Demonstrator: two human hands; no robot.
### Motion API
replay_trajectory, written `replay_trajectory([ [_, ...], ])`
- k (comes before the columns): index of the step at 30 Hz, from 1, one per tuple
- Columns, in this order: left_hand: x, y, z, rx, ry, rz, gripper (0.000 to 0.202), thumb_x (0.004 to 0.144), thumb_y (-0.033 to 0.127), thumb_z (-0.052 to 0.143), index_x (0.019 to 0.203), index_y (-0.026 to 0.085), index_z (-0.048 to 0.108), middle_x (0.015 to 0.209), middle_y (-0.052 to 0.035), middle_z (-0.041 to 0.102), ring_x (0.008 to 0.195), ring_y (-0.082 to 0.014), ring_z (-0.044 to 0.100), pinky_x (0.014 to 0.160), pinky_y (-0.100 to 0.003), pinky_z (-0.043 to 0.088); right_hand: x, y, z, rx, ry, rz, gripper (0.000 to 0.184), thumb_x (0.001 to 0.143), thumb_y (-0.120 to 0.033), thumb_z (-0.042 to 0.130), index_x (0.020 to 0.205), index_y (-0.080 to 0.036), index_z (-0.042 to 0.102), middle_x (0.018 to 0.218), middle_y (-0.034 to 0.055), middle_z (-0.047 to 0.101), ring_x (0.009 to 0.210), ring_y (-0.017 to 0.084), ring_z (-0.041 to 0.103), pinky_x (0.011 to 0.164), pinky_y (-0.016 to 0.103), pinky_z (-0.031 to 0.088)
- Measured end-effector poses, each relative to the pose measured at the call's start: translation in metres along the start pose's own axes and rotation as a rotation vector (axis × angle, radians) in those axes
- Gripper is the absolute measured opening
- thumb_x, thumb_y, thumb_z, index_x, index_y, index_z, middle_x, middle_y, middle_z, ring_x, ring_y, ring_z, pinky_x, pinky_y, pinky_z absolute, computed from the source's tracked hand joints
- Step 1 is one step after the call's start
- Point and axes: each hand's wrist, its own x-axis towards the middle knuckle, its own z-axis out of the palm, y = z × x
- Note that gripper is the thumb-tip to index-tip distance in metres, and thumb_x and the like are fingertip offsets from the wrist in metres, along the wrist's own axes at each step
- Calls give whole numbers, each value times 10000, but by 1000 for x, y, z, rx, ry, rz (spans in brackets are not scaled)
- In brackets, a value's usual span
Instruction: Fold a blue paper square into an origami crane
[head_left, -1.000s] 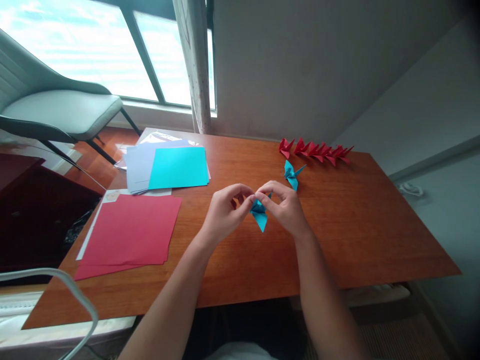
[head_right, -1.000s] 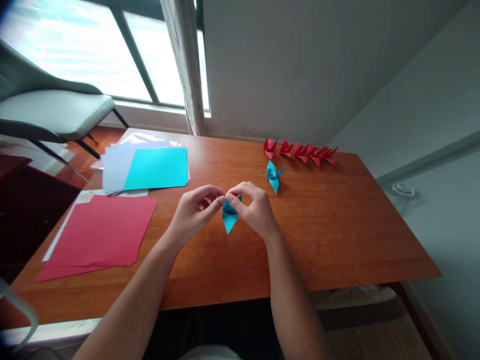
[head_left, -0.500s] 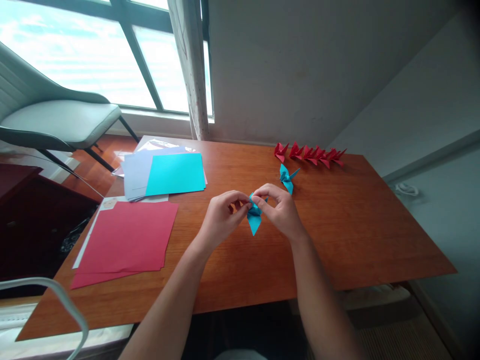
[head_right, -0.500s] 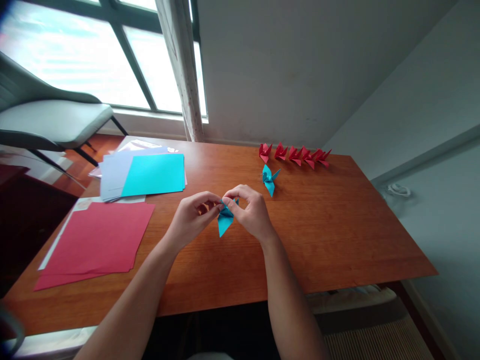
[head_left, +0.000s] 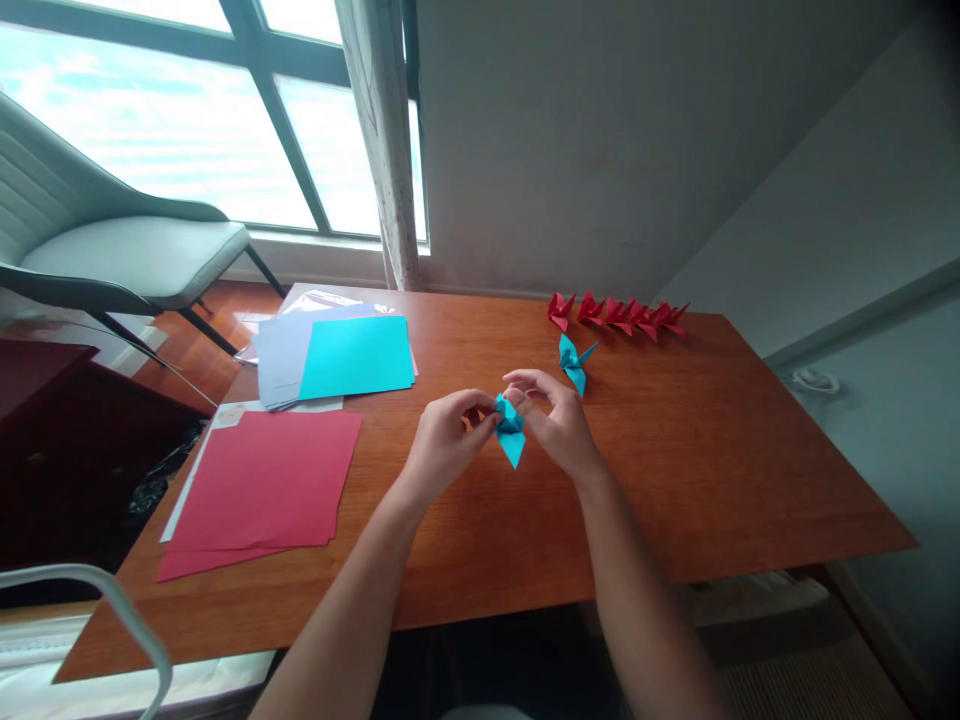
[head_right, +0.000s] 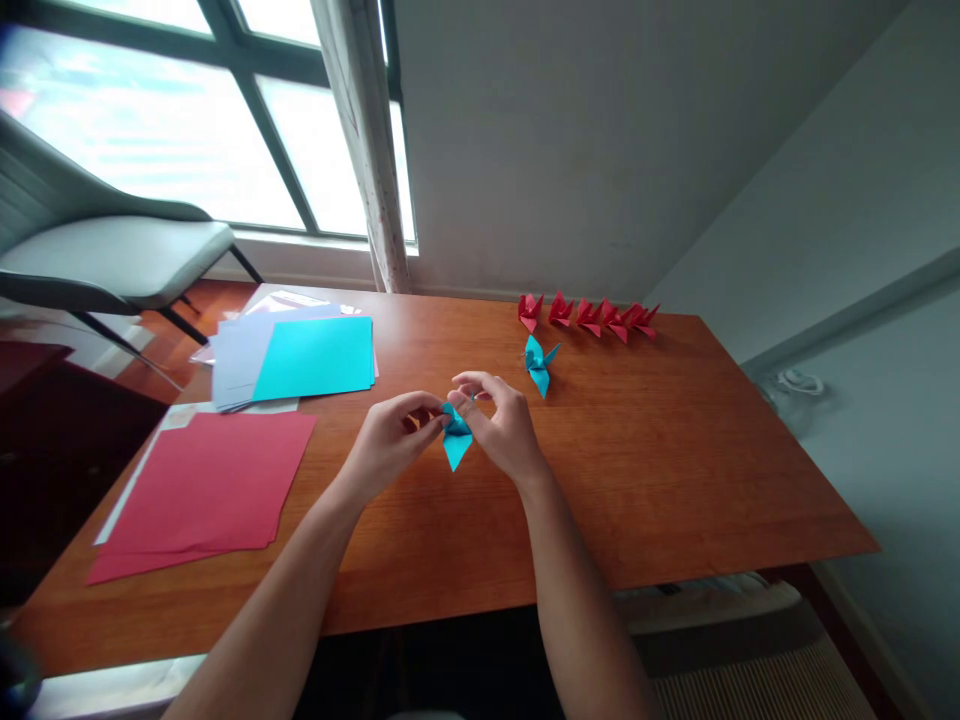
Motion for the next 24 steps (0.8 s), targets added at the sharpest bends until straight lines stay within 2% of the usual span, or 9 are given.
replay_trajectory([
  [4,1,2,0,-46,16,-49,109,822,264,674,786,166,708,685,-14,682,595,-115,550,535,-208,405,2,3,-2,107,81,61,362,944,-548,571,930,-219,720,896,49,748,903,223,696,845,351,526],
  [9,3,2,-1,-177,58,-139,160,793,323,709,776,165,696,711,-21,683,649,-135,582,564,-220,429,4,6,-1,141,133,85,354,942,-530,571,873,-219,726,859,46,747,877,219,700,833,345,540],
  [13,3,2,-2,-293,105,-190,214,767,369,743,768,166,677,726,-14,684,652,-135,597,594,-230,448,5,8,1,127,110,90,289,908,-481,627,891,-211,728,878,57,759,885,230,708,824,350,552],
  [17,3,2,-3,-339,91,-216,231,754,375,760,763,160,676,720,-12,683,654,-134,600,613,-235,455,5,11,2,96,89,89,275,888,-459,648,948,-205,733,983,75,770,937,240,709,833,352,556],
  [20,4,1,-2,-350,77,-219,232,747,373,761,760,160,669,717,-15,679,653,-137,600,616,-240,456,4,14,3,71,73,87,242,871,-432,667,919,-202,726,950,68,762,890,231,706,805,344,558],
  [24,4,-1,0,-360,75,-222,257,758,368,748,903,167,680,767,-30,709,684,-151,629,646,-253,475,4,17,3,33,63,68,202,876,-396,653,866,-201,706,874,56,745,837,220,697,778,338,556],
])
